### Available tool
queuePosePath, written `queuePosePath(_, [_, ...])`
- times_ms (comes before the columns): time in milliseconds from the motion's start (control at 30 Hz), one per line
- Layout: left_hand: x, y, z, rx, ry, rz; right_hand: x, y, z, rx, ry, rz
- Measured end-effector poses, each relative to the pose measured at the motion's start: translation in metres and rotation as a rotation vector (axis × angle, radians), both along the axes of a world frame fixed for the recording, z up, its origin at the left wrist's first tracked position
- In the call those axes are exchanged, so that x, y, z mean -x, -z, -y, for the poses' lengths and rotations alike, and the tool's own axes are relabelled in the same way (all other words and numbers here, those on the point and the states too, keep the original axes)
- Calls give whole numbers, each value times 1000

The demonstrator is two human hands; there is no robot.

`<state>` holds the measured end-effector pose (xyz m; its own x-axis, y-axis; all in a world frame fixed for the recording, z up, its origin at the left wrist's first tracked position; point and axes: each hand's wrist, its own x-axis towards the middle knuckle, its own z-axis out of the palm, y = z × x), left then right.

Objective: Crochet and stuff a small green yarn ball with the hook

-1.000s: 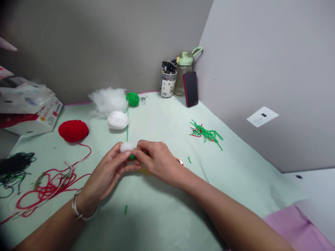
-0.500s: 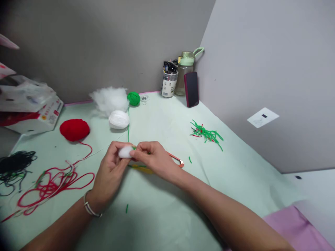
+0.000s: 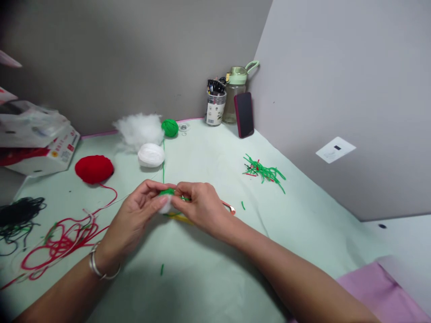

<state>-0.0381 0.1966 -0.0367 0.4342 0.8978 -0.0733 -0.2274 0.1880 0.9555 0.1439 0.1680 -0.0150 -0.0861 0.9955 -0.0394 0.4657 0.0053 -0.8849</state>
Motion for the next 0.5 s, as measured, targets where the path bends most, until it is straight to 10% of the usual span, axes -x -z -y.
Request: queuePosePath(500, [-7,8,-1,40,-243,-88,18,0,2,88,-109,-130])
